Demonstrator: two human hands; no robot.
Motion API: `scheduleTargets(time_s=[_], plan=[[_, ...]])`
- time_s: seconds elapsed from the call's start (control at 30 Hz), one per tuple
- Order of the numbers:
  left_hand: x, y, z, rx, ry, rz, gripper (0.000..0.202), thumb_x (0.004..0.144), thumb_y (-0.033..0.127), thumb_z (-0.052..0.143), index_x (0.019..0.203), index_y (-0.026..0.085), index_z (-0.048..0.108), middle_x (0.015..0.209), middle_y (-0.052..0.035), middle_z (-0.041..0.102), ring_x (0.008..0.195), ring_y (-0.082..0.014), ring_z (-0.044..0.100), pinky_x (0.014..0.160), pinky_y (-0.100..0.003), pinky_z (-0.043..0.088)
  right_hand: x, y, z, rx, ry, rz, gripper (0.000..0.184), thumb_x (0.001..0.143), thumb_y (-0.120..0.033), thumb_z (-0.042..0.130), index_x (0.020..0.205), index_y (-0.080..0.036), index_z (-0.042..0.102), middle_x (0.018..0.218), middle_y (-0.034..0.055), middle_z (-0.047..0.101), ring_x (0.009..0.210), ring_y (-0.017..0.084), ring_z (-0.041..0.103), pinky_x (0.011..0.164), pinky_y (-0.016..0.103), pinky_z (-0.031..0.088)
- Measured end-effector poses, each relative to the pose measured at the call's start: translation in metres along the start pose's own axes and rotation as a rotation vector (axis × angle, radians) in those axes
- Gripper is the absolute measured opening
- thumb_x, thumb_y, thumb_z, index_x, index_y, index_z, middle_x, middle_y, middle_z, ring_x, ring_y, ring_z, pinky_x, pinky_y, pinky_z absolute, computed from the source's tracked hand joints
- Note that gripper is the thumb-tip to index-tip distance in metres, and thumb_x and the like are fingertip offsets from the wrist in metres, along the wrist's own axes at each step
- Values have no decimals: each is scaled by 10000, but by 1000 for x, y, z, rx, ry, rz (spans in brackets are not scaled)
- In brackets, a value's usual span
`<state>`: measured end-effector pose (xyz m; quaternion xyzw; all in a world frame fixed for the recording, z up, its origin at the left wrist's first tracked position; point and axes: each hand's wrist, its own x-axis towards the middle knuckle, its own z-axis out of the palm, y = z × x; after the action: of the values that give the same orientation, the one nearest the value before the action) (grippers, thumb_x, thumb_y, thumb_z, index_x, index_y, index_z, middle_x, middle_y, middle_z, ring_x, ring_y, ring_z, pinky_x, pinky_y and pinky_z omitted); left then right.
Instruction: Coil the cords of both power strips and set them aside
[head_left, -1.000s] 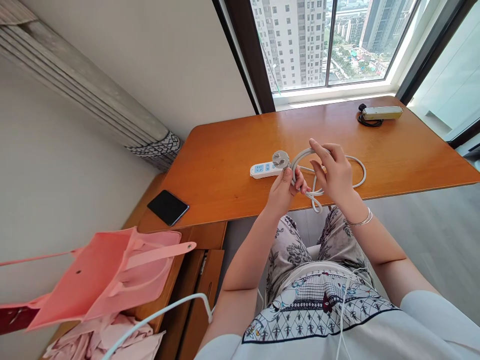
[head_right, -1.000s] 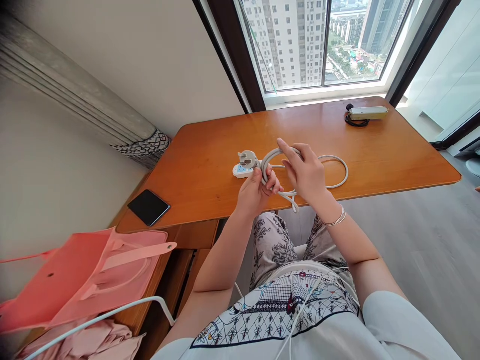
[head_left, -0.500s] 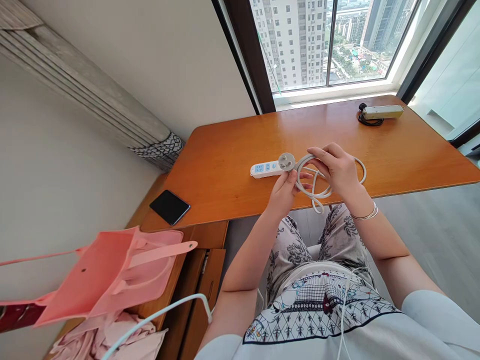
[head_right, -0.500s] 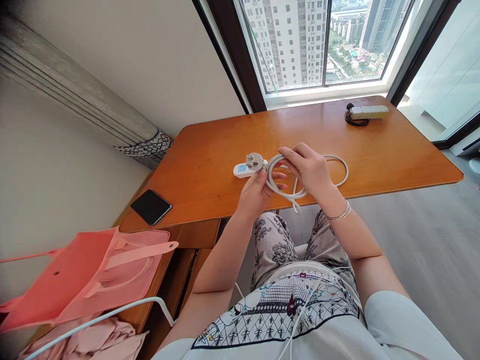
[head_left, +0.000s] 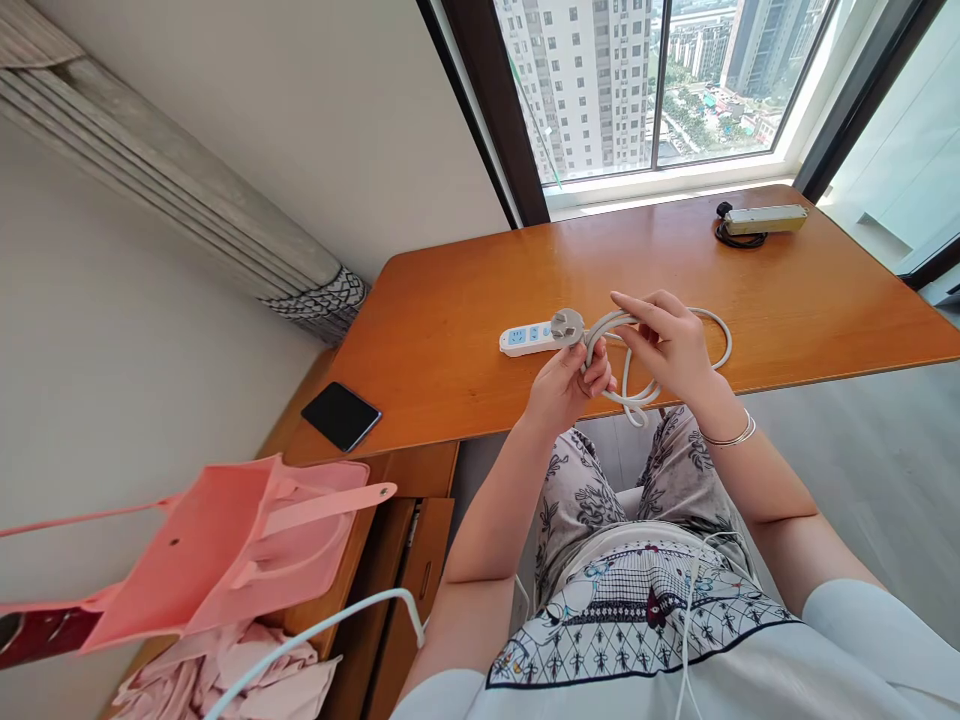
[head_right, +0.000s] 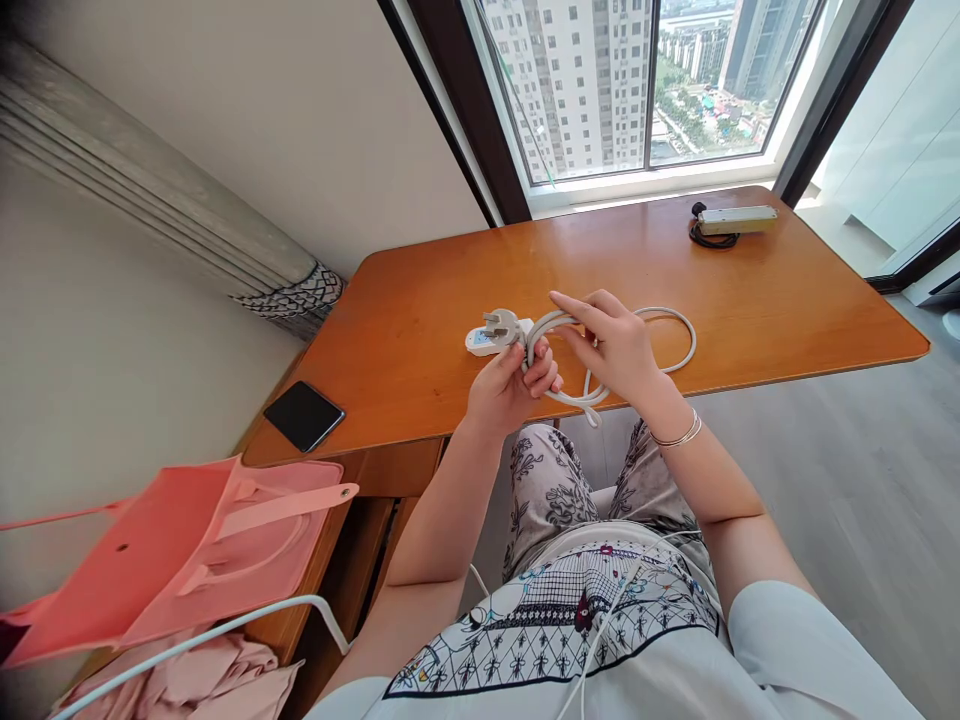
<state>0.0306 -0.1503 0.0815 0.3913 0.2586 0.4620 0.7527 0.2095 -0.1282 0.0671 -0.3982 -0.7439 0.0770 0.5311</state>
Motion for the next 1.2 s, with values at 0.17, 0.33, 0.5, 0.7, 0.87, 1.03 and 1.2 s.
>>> scheduleTargets(time_s=[0.17,0.33,0.5,0.7,0.87,1.03,1.2], plan=[[0,8,6,-61,208,152,415,982,513,605,730,200,503,548,76,322,448,-77,337,548,-222,454,-28,-6,11,124,302,192,454,979,-574,545,1267,-244,664,1072,90,644,954,207,624,761,335,551],[-1,16,5,-149,334,357,401,1012,512,553,761,205,490,548,79,330,451,-79,338,565,-215,459,-72,-18,29,611,90,635,623,918,-751,503,653,-203,638,556,11,544,526,132,494,546,283,433],[-4,14,7,-193,392,475,402,1027,491,534,751,204,480,535,82,326,439,-72,323,556,-204,441,-75,-29,22,933,-333,946,730,752,-873,600,714,-161,761,676,101,734,620,190,683,632,313,516],[-8,13,11,-202,408,485,394,1016,489,559,755,204,479,542,81,329,445,-70,324,544,-201,425,-72,-35,21,1217,-417,1028,601,753,-749,742,1107,-264,778,1221,90,764,1063,260,741,870,385,596],[-9,2,16,-170,392,325,386,1005,480,583,759,196,498,543,85,316,436,-63,304,518,-197,412,-55,-25,36,1324,337,956,314,872,-553,738,911,-246,682,1101,33,737,1113,217,712,922,368,616],[-15,1,12,-105,380,237,375,996,468,604,765,184,521,546,88,325,418,-47,276,476,-181,375,-30,4,17,1392,517,1144,198,994,-223,566,799,-190,559,823,18,669,633,59,613,593,172,563],[-17,4,5,-33,359,135,396,965,493,648,763,172,534,539,97,318,402,-29,255,440,-159,332,-33,7,8,1171,338,1049,283,816,-344,802,954,-221,588,794,-45,627,466,21,397,369,140,311]])
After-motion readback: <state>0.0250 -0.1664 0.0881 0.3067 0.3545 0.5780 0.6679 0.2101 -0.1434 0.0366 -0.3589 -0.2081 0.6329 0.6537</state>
